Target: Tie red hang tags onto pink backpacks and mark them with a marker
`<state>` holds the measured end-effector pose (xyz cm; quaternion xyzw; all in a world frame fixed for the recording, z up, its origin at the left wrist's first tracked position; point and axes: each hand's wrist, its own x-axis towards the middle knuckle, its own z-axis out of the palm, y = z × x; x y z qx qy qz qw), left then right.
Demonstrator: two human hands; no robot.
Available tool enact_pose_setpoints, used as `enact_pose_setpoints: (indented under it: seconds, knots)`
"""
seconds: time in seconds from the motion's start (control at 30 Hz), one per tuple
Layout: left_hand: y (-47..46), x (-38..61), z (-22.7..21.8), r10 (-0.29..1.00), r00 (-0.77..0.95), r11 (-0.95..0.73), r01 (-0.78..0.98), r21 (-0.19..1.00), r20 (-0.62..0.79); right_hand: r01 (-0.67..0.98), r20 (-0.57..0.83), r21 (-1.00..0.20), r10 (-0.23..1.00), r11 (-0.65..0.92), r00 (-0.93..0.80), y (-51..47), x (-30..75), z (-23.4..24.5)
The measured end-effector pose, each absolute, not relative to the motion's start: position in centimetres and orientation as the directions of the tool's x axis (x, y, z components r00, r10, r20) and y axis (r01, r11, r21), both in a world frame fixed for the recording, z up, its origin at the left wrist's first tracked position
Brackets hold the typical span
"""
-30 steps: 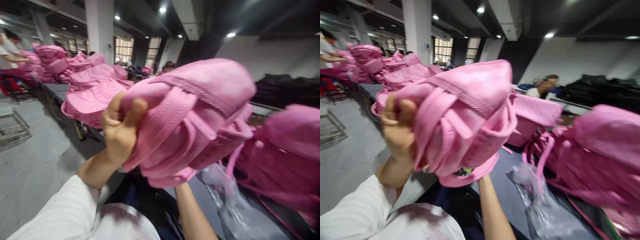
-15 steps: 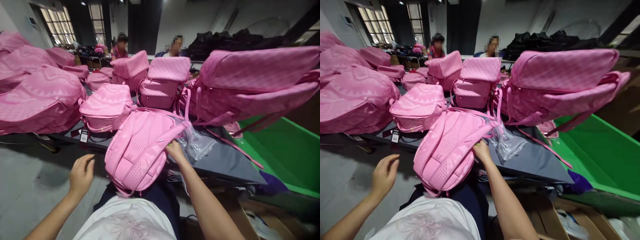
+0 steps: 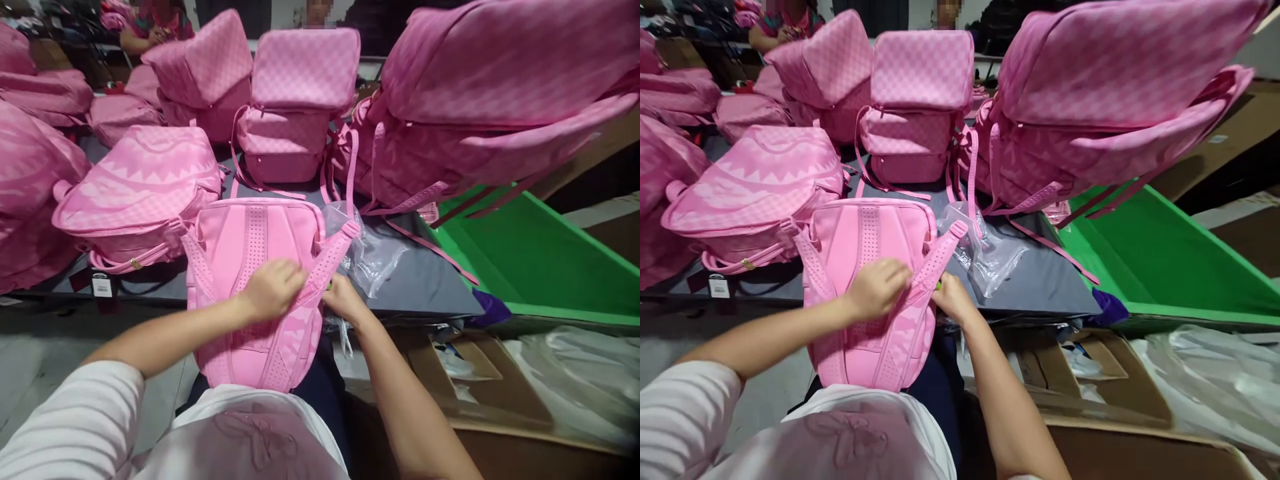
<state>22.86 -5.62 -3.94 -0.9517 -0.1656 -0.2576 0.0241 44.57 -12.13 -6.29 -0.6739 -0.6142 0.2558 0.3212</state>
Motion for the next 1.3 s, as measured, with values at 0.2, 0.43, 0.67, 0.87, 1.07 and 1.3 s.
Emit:
enact_pose_setpoints:
  seconds: [0.2, 0.43, 0.67, 0.87, 1.07, 1.3]
  knots:
    - [4.9, 27.6, 0.4, 0.114, 0.966, -0.984, 0.141, -0.105, 0.231, 0.489, -0.038, -0.841, 0.928, -0.230, 0.371, -14.2, 45.0, -0.9]
    - [5.0, 27.6, 1.3, 0.009, 0.995, -0.996, 0.000, 0.089, 0.103, -0.198, -0.062, -0.978, 0.998, -0.059, 0.007, -14.3, 40.0, 1.6]
    - [3.7, 29.0, 1.9, 0.203, 0.979, -0.978, 0.203, 0.039, -0.003, -0.009, -0.026, -1.000, 1.000, -0.026, 0.010, -13.6, 37.8, -6.1]
    - [2.4, 30.0, 1.0, 0.301, 0.953, -0.953, 0.302, -0.018, 0.041, 0.387, 0.255, -0.888, 0.966, 0.247, -0.032, -14.7, 36.2, -6.6]
    - [2.9, 30.5, 1.3, 0.506, 0.842, -0.852, 0.521, -0.040, 0.189, 0.358, 0.447, -0.792, 0.869, 0.494, -0.211, -12.4, 35.7, -7.9]
    - [4.3, 30.3, 1.7, 0.308, 0.948, -0.946, 0.314, -0.076, 0.077, 0.419, 0.461, -0.756, 0.864, 0.503, -0.203, -13.7, 36.1, -9.5]
